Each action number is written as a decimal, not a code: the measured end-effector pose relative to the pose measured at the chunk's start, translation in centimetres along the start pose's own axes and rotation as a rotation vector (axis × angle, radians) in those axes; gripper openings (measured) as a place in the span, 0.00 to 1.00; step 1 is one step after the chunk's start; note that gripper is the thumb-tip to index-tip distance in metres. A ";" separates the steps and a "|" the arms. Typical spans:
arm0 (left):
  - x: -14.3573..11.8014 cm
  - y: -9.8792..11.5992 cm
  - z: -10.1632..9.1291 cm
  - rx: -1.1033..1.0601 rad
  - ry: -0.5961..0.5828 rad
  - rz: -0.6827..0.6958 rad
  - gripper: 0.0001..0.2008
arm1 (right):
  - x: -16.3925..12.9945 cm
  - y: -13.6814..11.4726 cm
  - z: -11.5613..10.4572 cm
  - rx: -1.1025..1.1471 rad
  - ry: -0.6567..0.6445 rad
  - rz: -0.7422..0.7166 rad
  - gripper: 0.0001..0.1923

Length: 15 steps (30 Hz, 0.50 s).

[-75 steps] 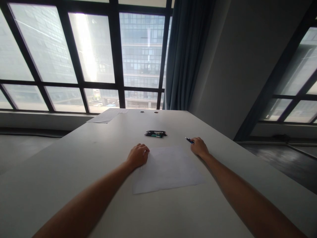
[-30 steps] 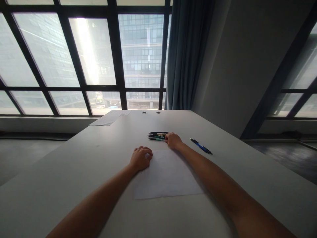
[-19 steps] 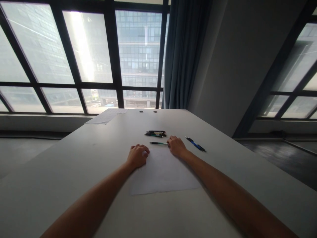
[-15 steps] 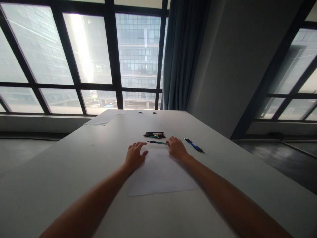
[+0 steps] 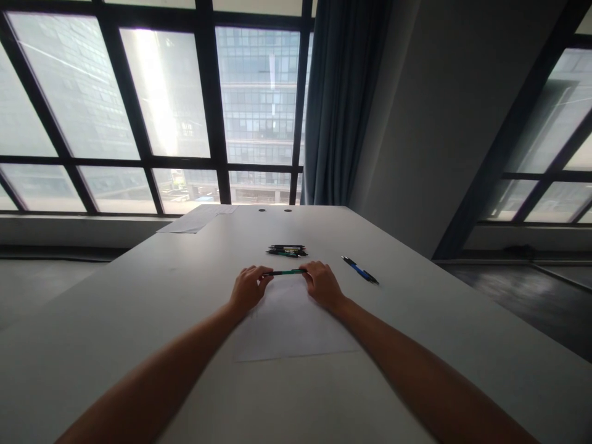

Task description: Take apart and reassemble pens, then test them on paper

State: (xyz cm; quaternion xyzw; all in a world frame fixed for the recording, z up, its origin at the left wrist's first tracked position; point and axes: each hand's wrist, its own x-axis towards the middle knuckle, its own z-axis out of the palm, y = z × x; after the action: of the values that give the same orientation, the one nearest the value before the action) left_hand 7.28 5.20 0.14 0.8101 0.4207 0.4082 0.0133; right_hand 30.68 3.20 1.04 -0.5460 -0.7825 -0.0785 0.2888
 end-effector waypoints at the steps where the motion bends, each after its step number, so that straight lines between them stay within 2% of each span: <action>1: 0.0 0.1 -0.1 -0.014 0.014 0.024 0.08 | 0.0 -0.1 -0.1 -0.002 0.007 -0.007 0.11; 5: -0.2 0.7 -0.3 -0.044 0.025 0.132 0.10 | -0.1 -0.6 -0.5 -0.033 0.045 -0.055 0.11; 11: -0.5 1.8 -0.4 -0.052 -0.033 0.242 0.14 | -0.1 -1.9 -0.6 -0.075 0.047 -0.262 0.13; 15: -0.4 2.1 -0.4 -0.071 -0.030 0.246 0.18 | -0.3 -2.4 -0.4 0.071 0.104 -0.207 0.09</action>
State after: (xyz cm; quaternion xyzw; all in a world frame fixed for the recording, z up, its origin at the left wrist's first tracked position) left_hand 8.25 3.44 0.89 0.8607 0.3031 0.4091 -0.0016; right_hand 28.73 1.87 1.68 -0.4468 -0.8210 -0.1086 0.3383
